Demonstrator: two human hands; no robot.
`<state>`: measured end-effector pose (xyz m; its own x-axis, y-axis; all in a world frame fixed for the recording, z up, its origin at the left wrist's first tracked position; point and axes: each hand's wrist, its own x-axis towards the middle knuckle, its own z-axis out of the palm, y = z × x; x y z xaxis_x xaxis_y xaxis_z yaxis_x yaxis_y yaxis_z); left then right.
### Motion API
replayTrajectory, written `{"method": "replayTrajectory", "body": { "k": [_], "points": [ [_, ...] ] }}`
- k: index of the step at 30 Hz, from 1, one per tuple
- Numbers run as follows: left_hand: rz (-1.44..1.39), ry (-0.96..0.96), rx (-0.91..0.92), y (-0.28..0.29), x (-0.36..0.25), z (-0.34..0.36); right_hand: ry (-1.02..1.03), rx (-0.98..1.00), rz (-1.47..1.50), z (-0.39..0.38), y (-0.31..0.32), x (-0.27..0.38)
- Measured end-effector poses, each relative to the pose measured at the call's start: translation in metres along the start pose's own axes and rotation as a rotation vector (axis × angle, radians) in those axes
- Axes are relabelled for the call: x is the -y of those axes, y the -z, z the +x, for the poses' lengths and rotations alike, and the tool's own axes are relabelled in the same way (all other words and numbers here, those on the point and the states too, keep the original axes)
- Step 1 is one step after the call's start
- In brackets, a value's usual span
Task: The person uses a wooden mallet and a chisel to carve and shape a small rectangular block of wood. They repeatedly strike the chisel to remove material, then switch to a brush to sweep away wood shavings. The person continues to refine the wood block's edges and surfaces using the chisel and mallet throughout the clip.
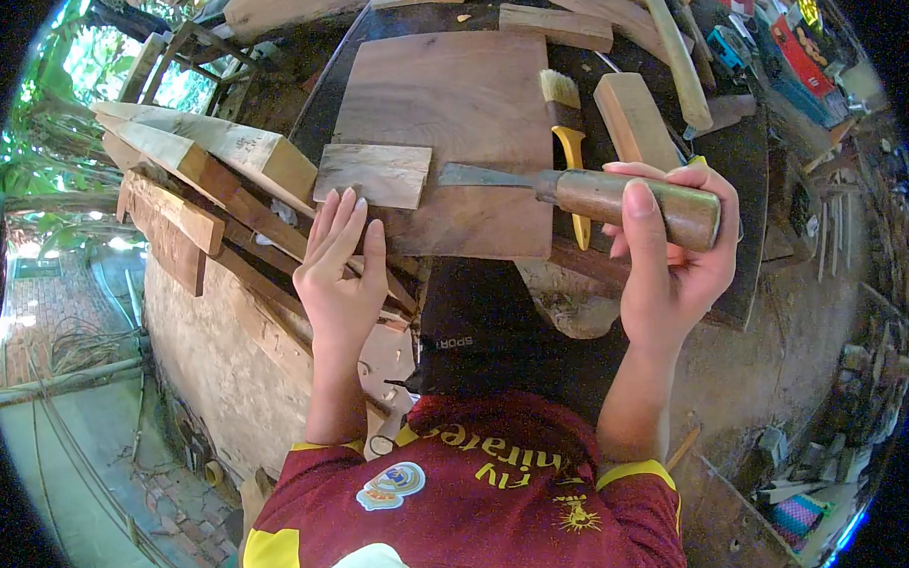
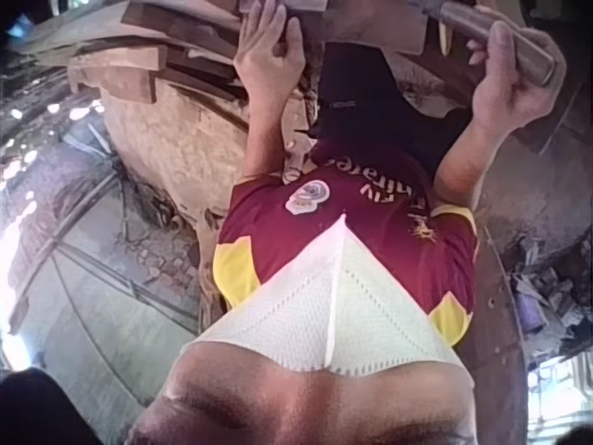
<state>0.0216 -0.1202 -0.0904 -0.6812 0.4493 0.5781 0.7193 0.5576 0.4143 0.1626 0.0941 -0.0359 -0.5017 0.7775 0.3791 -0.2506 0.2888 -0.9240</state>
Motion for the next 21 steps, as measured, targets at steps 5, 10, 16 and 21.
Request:
{"method": "replayTrajectory", "body": {
  "k": [5,10,16,21],
  "points": [
    [-0.025,0.012,0.005,0.001,0.0,-0.001,0.02,-0.307,0.441,0.009,0.004,0.017],
    [-0.03,0.001,-0.003,0.001,0.0,0.0,0.148,-0.168,0.266,0.02,0.026,-0.001],
    [-0.018,0.047,0.019,0.003,-0.003,0.001,-0.085,-0.025,0.382,-0.006,0.005,-0.007],
    [-0.036,0.067,0.038,0.008,-0.004,0.002,-0.112,0.067,0.358,-0.008,-0.009,-0.003]
  ]
}}
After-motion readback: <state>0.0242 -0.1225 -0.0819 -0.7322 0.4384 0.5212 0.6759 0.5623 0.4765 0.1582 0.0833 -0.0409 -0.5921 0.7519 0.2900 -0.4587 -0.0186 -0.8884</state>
